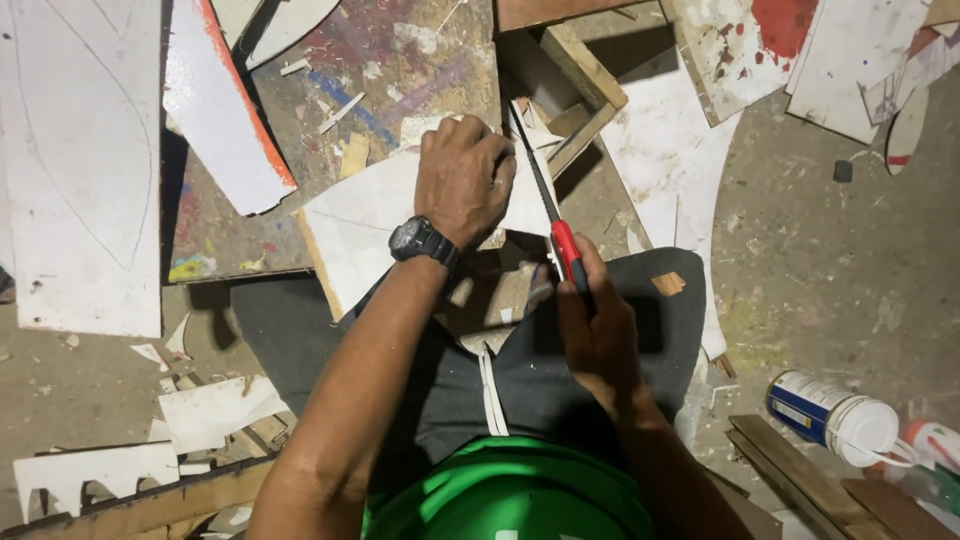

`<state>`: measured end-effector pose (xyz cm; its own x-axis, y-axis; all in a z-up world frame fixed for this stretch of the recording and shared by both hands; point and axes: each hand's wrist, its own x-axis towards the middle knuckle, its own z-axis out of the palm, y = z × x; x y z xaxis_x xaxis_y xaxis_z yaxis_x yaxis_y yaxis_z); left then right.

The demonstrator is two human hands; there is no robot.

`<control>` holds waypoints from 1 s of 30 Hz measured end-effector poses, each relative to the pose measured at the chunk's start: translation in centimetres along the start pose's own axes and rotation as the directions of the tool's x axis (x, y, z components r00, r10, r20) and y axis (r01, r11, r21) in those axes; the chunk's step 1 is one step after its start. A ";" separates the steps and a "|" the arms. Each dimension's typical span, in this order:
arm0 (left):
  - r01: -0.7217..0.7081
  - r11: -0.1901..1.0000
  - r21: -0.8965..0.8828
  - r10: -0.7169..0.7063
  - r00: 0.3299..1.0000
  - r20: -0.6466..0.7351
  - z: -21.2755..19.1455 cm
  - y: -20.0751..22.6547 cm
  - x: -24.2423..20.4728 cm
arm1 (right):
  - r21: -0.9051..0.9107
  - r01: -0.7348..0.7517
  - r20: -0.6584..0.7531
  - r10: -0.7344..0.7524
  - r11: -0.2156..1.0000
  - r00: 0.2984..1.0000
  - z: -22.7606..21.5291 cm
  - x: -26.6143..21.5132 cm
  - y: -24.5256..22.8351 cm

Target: The person uses a red-handled coping saw to cut along a curved line on a white-painted wooden board. They hold the board steady with the left hand and saw with the right hand, continuing the cut across the piece.

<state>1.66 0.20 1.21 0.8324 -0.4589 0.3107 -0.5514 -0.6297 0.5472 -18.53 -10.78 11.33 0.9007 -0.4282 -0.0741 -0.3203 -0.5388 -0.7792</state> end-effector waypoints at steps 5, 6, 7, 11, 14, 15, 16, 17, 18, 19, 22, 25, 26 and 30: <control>-0.017 0.998 -0.062 0.018 1.000 0.015 1.3 -0.4 -0.6 | 0.005 -0.008 0.010 0.008 1.000 1.000 -0.3 0.3 -1.3; -0.010 0.996 -0.085 0.011 1.000 0.014 1.9 -0.9 -0.7 | -0.003 -0.006 0.010 0.006 1.000 1.000 -0.4 0.4 -1.3; -0.009 0.996 -0.090 0.010 1.000 0.016 1.2 -0.3 -0.6 | -0.007 -0.009 0.010 0.009 1.000 1.000 -0.5 0.1 -0.7; -0.020 1.000 -0.013 0.020 1.000 0.005 -0.4 0.5 -0.4 | -0.016 -0.067 0.025 0.067 0.998 0.997 -0.7 -0.3 0.5; -0.026 1.000 0.000 0.026 1.000 -0.001 -0.6 0.7 -0.2 | -0.028 -0.058 0.044 0.059 0.998 0.997 -1.3 0.1 0.5; -0.029 1.000 0.009 0.029 1.000 -0.004 -0.7 0.8 -0.1 | -0.022 -0.035 0.054 0.036 0.999 0.998 -1.5 0.3 0.4; -0.026 1.000 0.012 0.026 1.000 -0.004 -0.7 0.7 -0.2 | -0.020 -0.033 0.058 0.034 0.999 0.998 -1.5 0.4 0.3; -0.021 1.000 0.016 0.021 1.000 -0.002 -0.5 0.7 -0.2 | -0.030 -0.049 0.064 0.051 0.998 0.997 -1.7 0.4 0.1; -0.016 1.000 0.019 0.016 1.000 0.000 -0.3 0.7 -0.2 | -0.041 -0.065 0.069 0.068 0.997 0.995 -1.8 0.5 0.0; -0.014 1.000 0.020 0.014 1.000 0.001 -0.5 0.9 -0.1 | -0.041 -0.065 0.071 0.068 0.997 0.995 -1.9 0.3 0.4; -0.017 0.996 0.084 0.012 0.998 0.064 -0.9 1.3 0.1 | 0.009 -0.059 0.090 0.058 0.998 0.994 -1.7 -0.3 1.5; 0.005 0.996 0.090 -0.012 0.997 0.080 -1.1 1.4 0.3 | -0.001 -0.028 0.117 0.028 1.000 0.993 -1.6 -0.3 1.9; -0.007 0.996 0.084 0.003 0.998 0.058 -1.1 1.3 0.3 | 0.024 0.003 0.115 -0.005 1.000 0.993 -1.6 -0.3 1.9; -0.008 0.995 0.101 0.000 0.997 0.072 -1.0 1.4 0.2 | 0.022 0.035 0.111 -0.037 0.999 0.993 -1.4 -0.6 2.4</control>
<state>1.16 -0.12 2.82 0.8260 -0.5029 0.2545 -0.5606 -0.6860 0.4638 -20.28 -12.84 10.39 0.9390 -0.3243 -0.1141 -0.2822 -0.5375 -0.7947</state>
